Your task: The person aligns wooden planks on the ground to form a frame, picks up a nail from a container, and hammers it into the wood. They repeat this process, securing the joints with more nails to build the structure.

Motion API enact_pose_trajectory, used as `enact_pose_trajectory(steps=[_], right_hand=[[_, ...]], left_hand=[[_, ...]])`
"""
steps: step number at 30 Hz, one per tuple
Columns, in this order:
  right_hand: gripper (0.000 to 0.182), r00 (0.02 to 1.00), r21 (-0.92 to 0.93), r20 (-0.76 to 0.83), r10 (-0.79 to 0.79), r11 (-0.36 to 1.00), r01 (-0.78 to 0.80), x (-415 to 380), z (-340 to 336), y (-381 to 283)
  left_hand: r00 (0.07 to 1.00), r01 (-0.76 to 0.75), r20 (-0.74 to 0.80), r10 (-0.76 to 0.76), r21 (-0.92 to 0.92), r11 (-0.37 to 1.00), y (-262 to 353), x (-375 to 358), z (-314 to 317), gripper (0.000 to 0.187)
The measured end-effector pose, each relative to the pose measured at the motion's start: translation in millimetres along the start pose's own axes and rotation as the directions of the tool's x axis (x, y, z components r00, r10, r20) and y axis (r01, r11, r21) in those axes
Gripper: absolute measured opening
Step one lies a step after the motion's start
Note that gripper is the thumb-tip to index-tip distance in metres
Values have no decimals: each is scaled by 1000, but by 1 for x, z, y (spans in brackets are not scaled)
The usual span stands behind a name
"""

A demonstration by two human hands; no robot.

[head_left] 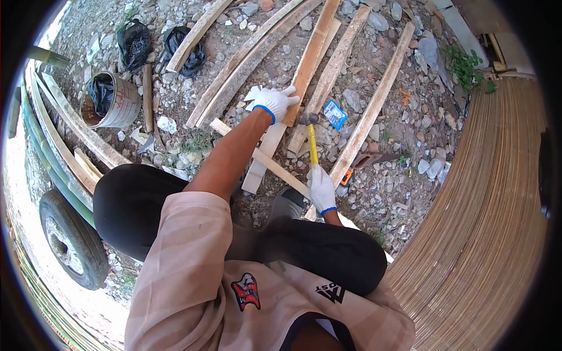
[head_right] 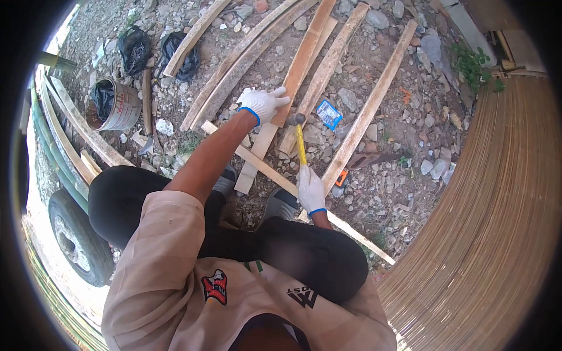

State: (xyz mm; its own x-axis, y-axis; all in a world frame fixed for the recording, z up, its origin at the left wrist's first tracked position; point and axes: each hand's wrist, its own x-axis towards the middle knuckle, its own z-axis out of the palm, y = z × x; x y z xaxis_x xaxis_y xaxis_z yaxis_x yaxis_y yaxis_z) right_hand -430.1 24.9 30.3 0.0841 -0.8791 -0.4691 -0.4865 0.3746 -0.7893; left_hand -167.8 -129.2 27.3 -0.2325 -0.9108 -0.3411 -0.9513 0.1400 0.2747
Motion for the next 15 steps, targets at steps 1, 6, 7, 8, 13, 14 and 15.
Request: enact_pose_trajectory(steps=[1, 6, 7, 8, 13, 14, 15], right_hand=[[50, 1000, -38, -16, -10, 999, 10, -2, -3, 7], [46, 976, -227, -44, -213, 954, 198, -35, -10, 43], [46, 997, -62, -70, 12, 998, -17, -44, -11, 48], [47, 970, 102, -53, 238, 967, -232, -52, -13, 54], [54, 869, 194, 27, 494, 851, -489, -73, -27, 54], [54, 878, 194, 36, 478, 858, -476, -68, -28, 61], [55, 853, 188, 35, 520, 835, -517, -65, -33, 74]], left_hand=[[999, -19, -39, 19, -5, 1000, -5, 7, 16, 56], [991, -15, 134, 25, -72, 997, -9, 11, -7, 53], [980, -61, 188, 71, -61, 996, -15, 22, -8, 52], [964, -107, 239, 117, -53, 993, -21, 37, -6, 52], [969, -138, 233, 86, 216, 967, -56, 66, -72, 35], [972, -149, 218, 88, 283, 948, -73, 72, -88, 34], [979, -125, 191, 68, 308, 943, -92, 75, -107, 34]])
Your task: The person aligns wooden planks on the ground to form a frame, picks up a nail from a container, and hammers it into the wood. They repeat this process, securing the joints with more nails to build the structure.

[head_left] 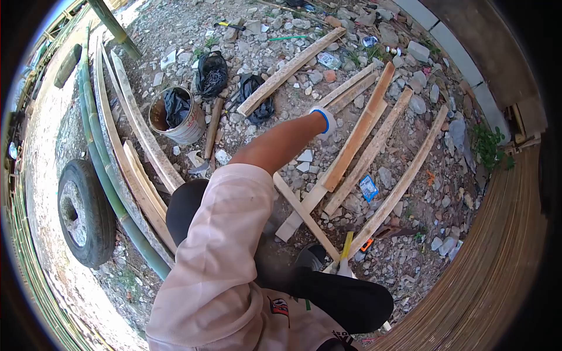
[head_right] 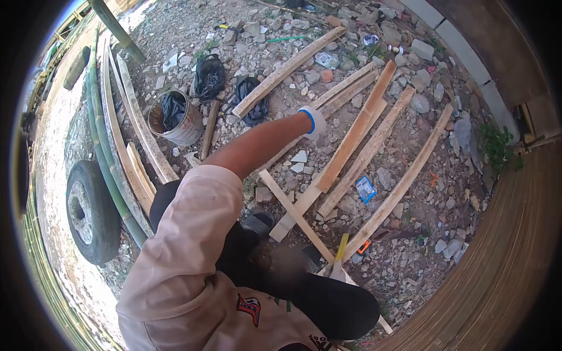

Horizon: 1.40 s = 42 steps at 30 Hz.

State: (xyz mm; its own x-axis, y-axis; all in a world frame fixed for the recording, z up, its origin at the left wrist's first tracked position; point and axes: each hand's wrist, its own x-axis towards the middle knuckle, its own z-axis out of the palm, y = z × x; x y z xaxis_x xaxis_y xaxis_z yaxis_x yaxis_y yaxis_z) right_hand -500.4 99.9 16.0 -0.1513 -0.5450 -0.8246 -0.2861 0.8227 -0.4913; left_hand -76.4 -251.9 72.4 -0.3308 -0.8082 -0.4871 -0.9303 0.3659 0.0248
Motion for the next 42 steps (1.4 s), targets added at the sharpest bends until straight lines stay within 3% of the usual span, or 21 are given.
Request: enact_pose_trajectory(steps=[2, 4, 5, 6, 7, 8, 9, 10, 11, 12, 13, 16, 17, 19, 21, 25, 27, 31, 38, 42], right_hand=[[57, 1000, -1, 0, 29, 1000, -29, 11, -6, 0], [59, 995, -151, -96, -15, 989, 0, 3, -6, -8], [58, 996, -172, -87, -38, 985, 22, 5, -9, -9], [60, 997, -171, -78, -30, 985, 17, 6, -11, -9], [61, 997, -171, -69, -22, 985, 10, 7, -14, -10], [55, 996, -278, -28, -86, 958, 75, 2, -17, -14], [49, 988, -381, 20, -154, 912, 150, -2, -22, -24], [42, 895, -673, 163, -415, 617, 408, 0, -34, -21], [37, 727, -810, 377, -574, 176, 560, 2, -43, -20], [44, 906, -911, 253, -340, 233, 342, 2, -42, -39], [35, 863, -849, 341, -373, 273, 453, 61, -73, 1], [36, 815, -808, 374, -442, 277, 521, 112, -8, -46], [36, 809, -808, 365, -460, 276, 521, 122, 0, -62], [36, 803, -818, 346, -486, 262, 511, 139, 2, -95], [37, 798, -832, 324, -508, 249, 496, 150, 0, -127], [38, 811, -855, 257, -525, 267, 444, 151, -9, -158], [39, 826, -860, 222, -518, 295, 417, 147, -10, -157], [41, 860, -860, 160, -484, 360, 362, 134, -11, -142], [46, 890, -836, 88, -447, 453, 310, 120, -1, -130], [49, 898, -819, 44, -438, 499, 284, 112, -5, -131]], left_hand=[[992, 101, -74, -102, -11, 995, -45, -19, -27, 34], [982, 166, -93, -166, -7, 986, -86, -46, -45, 34], [961, 186, -193, -196, -67, 980, -106, -61, -45, 35], [958, 212, -180, -224, -83, 974, -134, -62, -28, 36], [914, 306, -221, -340, -175, 936, -150, -77, -19, 36], [899, 338, -215, -381, -211, 917, -149, -115, -26, 35], [842, 474, -169, -513, -222, 852, -168, -120, -9, 36], [767, 547, -230, -600, -255, 797, -185, -129, 12, 37], [707, 619, -241, -665, -244, 747, -193, -146, 23, 37], [619, 694, -206, -758, -308, 651, -206, -156, 37, 35], [558, 725, -179, -810, -369, 581, -220, -166, 49, 33], [414, 809, -236, -879, -348, 474, -260, -178, 102, 26], [308, 811, -327, -894, -401, 426, -269, -175, 122, 26], [195, 752, -310, -931, -562, 345, -281, -175, 135, 23], [241, 730, -277, -930, -580, 362, -293, -172, 153, 26], [198, 866, -86, -976, -452, 215, -305, -155, 178, 29], [212, 888, -42, -976, -409, 211, -310, -153, 178, 32], [238, 853, -200, -950, -425, 303, -316, -160, 178, 29], [171, 790, -179, -969, -562, 243, -325, -168, 185, 27], [240, 787, -225, -944, -524, 325, -320, -181, 174, 26]])
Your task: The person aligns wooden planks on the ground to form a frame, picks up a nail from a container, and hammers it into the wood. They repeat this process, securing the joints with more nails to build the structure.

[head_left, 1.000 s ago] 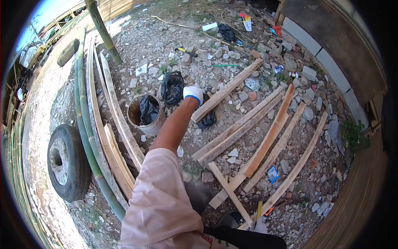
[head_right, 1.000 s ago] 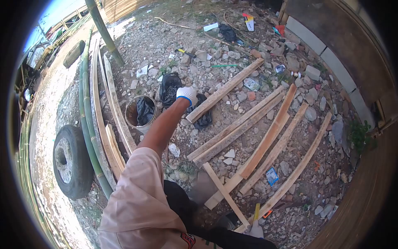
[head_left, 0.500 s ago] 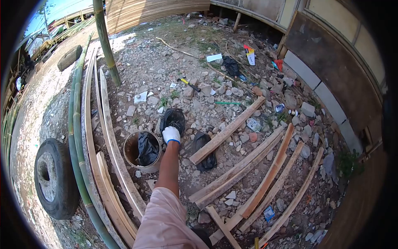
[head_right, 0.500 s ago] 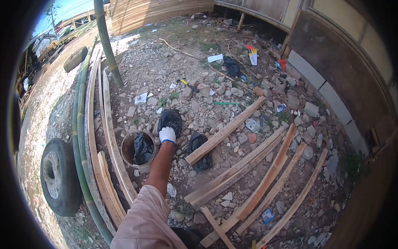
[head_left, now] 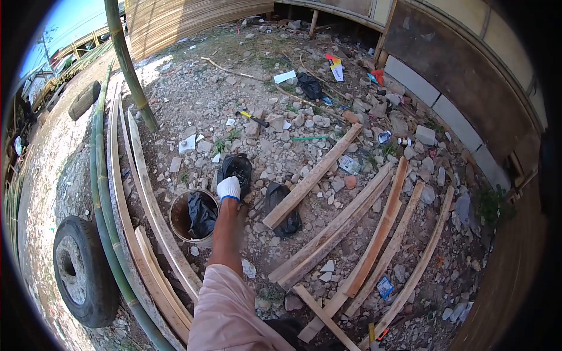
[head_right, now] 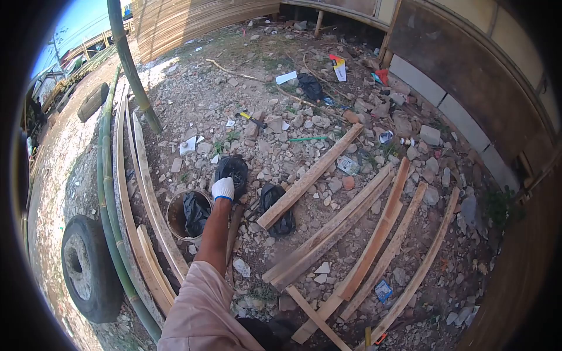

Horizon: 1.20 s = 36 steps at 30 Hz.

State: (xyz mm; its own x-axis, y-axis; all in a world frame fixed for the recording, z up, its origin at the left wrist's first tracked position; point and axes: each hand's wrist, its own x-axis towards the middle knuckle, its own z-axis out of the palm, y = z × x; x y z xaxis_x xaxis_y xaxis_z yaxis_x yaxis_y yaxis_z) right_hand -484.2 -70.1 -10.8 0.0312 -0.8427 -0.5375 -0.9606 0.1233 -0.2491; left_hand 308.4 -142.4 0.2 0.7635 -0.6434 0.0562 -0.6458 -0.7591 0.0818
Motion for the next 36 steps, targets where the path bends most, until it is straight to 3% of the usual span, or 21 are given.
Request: enact_pose_trajectory(steps=[4, 9, 11, 13, 14, 15, 19, 20, 21, 22, 23, 25, 27, 29, 30, 31, 33, 35, 36], right_hand=[[53, 999, 54, -12, 44, 998, -43, -9, 0, -2], [57, 990, 129, 11, 143, 981, -143, -48, 10, 12], [59, 978, 139, 48, 205, 968, -210, -80, 16, 30], [61, 960, 140, 97, 263, 951, -275, -114, 23, 48], [62, 953, 148, 117, 278, 944, -294, -123, 27, 50], [63, 947, 164, 137, 291, 936, -311, -131, 34, 47], [76, 913, 237, 86, 398, 882, -407, -122, 53, 53], [63, 945, 171, 92, 313, 930, -325, -113, 64, 70], [50, 967, 103, 106, 231, 965, -241, -109, 86, 98], [66, 871, 211, 145, 470, 845, -491, -106, 74, 75], [77, 849, 276, 137, 511, 803, -528, -119, 54, 46], [76, 852, 279, 129, 508, 806, -523, -125, 47, 36], [75, 856, 293, 183, 484, 804, -518, -129, 41, 32], [70, 955, 264, 96, 282, 918, -297, -146, 29, 22], [65, 962, 277, 149, 230, 924, -264, -147, 26, 24], [65, 959, 286, 147, 240, 918, -274, -143, 26, 29], [64, 857, 388, 283, 432, 765, -514, -128, 40, 39], [68, 860, 382, 317, 401, 775, -503, -126, 47, 49], [71, 860, 375, 312, 405, 779, -503, -130, 37, 39]], left_hand=[[996, -81, -20, 83, 90, 993, 7, 6, -33, 26], [996, 55, -68, -51, 52, 997, 16, 17, -65, 26], [987, 51, -146, -64, -90, 995, 18, 8, -80, 27], [969, -7, -228, -92, -398, 917, 13, 18, -64, 26], [990, 31, -57, -126, -798, 602, 17, 29, -49, 27], [992, 117, 108, -71, -983, 138, 26, 32, -54, 30], [973, 196, 130, 192, -905, -378, 116, -1, -120, 45], [960, 199, 82, 270, -875, -442, 137, -8, -133, 45], [952, 211, 83, 296, -876, -433, 157, -21, -147, 45], [931, 251, 83, 357, -854, -456, 177, -35, -170, 45], [905, 298, 86, 418, -829, -474, 195, -47, -183, 45], [840, 342, 81, 536, -846, -408, 221, -55, -191, 39], [719, 331, 58, 692, -905, -268, 244, -78, -209, 30], [686, 351, 76, 724, -906, -237, 267, -107, -227, 23], [640, 350, 62, 766, -911, -219, 276, -123, -236, 22], [593, 341, 42, 804, -917, -204, 287, -138, -247, 21], [561, 351, 66, 825, -922, -165, 306, -164, -263, 17], [546, 331, 79, 834, -935, -129, 323, -192, -280, 16], [582, 169, 55, 812, -984, -55, 329, -210, -297, 15]])
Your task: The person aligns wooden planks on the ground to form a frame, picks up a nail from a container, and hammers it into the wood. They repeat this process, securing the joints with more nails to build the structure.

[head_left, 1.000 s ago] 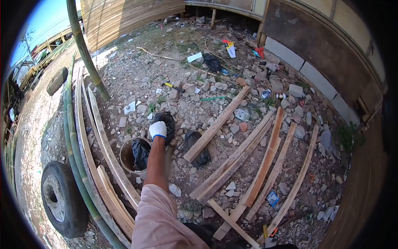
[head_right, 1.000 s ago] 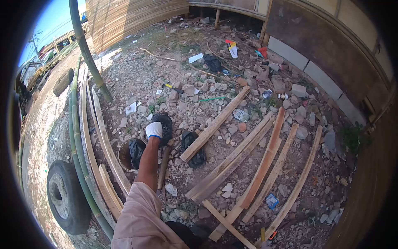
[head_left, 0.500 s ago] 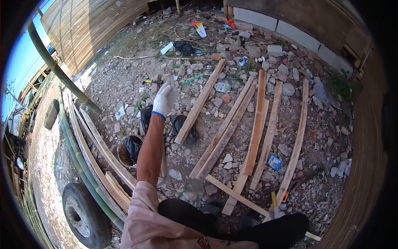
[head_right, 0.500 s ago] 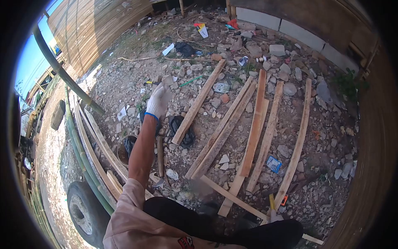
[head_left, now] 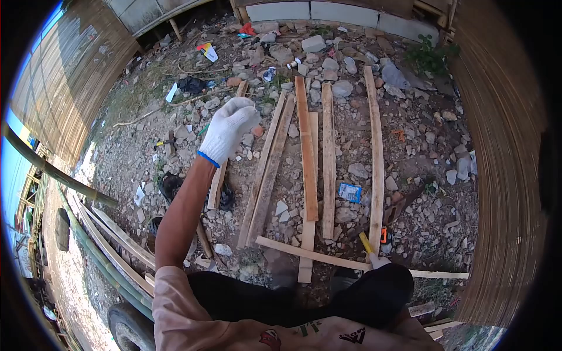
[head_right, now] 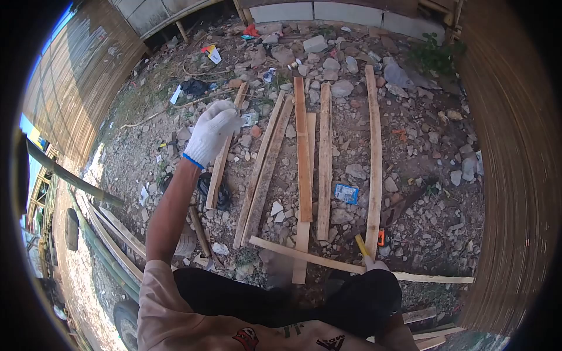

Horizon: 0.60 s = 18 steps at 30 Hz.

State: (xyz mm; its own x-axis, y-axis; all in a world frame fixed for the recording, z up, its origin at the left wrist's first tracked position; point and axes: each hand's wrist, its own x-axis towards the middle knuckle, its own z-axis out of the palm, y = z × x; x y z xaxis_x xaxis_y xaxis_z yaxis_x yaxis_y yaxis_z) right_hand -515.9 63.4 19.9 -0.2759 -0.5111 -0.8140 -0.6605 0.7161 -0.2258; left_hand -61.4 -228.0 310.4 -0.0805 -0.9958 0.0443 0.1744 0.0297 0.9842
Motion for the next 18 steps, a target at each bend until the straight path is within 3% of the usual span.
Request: enact_pose_trajectory(steps=[1, 3, 5, 7, 8, 11, 13, 15, 16, 18], right_hand=[[74, 1000, -10, -9, -2, 1000, 2, -5, -3, -6], [73, 999, -34, -26, -44, 999, 43, 17, 10, 12], [71, 995, -68, -46, -85, 994, 82, 28, 13, 17], [69, 999, -45, -49, 11, 999, -13, 22, 11, 9], [68, 998, -41, -37, -60, 997, 58, 18, 9, 10], [65, 987, -96, -7, -162, 982, 160, 8, 3, 8], [59, 997, -12, 6, -79, 997, 79, 1, -2, 0], [63, 981, -49, -31, -191, 981, 190, -12, -5, 1], [67, 998, 109, -29, -62, 992, 65, -2, 1, 5], [70, 997, 142, -5, -79, 987, 79, 10, 6, 11]], left_hand=[[1000, -4, 16, 4, 6, 1000, 6, -2, 14, 15], [951, -302, 79, 299, 445, 843, 17, -8, 37, 13], [953, -294, 68, 294, 433, 852, 29, -19, 64, 11], [833, -540, 198, 517, 496, 680, 34, -22, 80, 9], [842, -537, 212, 496, 408, 738, 37, -26, 88, 10], [871, -491, 218, 439, 399, 775, 45, -34, 98, 14], [885, -465, 230, 405, 422, 778, 42, -33, 96, 16], [805, -592, 361, 471, 547, 592, 33, -22, 83, 16], [863, -504, 334, 379, 522, 688, 31, -23, 83, 17], [881, -472, 336, 332, 592, 654, 15, -12, 78, 21]])
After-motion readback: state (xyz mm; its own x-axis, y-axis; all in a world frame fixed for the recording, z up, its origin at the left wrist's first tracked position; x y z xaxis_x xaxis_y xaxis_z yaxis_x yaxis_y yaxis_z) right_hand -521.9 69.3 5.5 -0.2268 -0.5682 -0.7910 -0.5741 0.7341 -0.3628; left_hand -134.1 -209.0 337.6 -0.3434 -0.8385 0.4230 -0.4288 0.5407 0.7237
